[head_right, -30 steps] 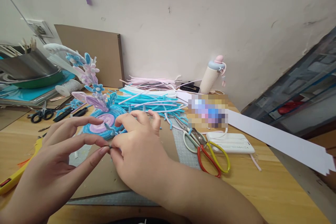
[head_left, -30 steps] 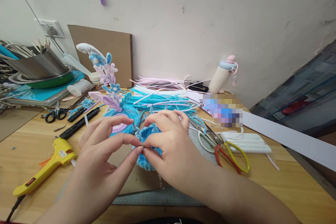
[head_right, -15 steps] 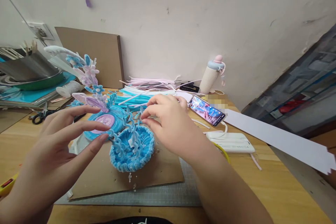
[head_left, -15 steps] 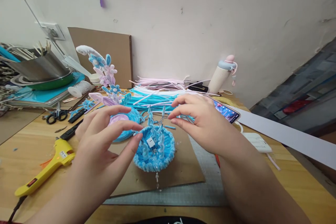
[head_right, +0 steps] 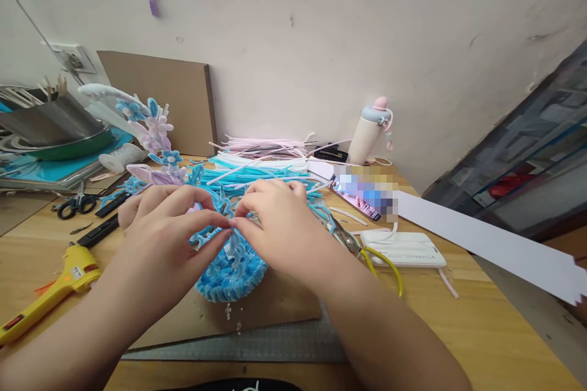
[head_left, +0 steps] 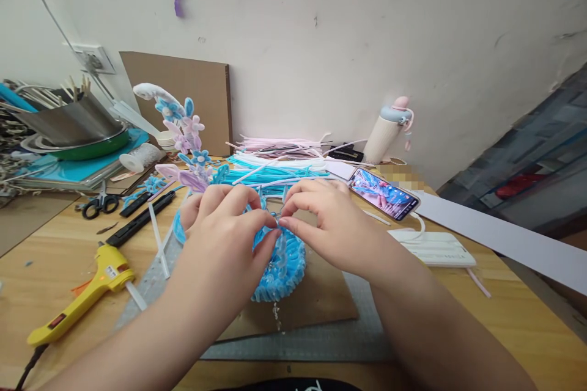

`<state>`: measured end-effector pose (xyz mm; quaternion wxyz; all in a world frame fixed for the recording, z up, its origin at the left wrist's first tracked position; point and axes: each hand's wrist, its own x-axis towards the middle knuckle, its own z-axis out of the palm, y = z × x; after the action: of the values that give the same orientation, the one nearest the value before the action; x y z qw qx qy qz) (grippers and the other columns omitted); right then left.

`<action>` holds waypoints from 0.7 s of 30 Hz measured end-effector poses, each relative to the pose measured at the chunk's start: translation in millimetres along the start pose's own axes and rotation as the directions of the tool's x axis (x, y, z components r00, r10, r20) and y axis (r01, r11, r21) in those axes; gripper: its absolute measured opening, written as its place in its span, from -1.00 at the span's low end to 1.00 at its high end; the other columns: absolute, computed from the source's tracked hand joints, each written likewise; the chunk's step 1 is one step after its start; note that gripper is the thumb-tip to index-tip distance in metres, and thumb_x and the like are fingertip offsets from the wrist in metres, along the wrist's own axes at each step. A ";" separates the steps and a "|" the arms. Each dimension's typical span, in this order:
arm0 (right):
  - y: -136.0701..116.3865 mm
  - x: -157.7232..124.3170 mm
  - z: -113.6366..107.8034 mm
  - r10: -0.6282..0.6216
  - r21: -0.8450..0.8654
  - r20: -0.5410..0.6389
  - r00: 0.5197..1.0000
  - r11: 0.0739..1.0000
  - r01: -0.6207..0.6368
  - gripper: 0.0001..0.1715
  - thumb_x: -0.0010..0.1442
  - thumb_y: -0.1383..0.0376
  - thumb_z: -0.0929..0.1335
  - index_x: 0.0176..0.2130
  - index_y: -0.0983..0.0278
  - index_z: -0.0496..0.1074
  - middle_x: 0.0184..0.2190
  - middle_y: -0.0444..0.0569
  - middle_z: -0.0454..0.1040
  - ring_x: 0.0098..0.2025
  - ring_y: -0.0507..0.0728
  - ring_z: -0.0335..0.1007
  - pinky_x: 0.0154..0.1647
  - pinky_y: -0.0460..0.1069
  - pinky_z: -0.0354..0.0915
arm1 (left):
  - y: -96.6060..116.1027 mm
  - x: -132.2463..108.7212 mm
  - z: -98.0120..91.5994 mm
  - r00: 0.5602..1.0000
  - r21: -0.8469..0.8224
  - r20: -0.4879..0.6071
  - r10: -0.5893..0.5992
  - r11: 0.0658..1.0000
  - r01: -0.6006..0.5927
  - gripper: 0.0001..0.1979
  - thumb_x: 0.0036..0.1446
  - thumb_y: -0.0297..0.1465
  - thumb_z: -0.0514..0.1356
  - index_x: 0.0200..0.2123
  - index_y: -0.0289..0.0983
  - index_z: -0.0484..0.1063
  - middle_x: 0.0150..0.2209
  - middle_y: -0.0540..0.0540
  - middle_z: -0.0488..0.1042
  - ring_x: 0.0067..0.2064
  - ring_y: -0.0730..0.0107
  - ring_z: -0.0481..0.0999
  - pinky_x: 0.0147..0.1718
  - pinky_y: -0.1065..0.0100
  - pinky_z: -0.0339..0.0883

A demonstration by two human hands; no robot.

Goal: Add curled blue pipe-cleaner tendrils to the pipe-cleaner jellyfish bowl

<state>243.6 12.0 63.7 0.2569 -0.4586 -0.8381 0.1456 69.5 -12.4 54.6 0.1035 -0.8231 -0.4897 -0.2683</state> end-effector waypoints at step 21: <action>-1.5 2.3 8.5 0.031 -0.060 0.028 0.999 0.998 -0.029 -0.68 0.34 0.23 0.28 -0.43 0.26 0.44 -0.34 -0.12 0.47 -0.16 0.16 0.33 -0.07 0.15 0.06 | 0.8 -1.1 3.3 0.999 0.019 0.025 -0.037 0.999 0.037 -0.83 0.14 -0.38 0.20 -0.48 -0.20 0.53 -0.20 -0.14 0.50 -0.13 0.00 0.33 -0.15 -0.06 0.22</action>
<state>236.7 13.0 58.1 0.2289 -0.4765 -0.8387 0.1308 70.9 -12.2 51.3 0.1001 -0.8162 -0.5086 -0.2551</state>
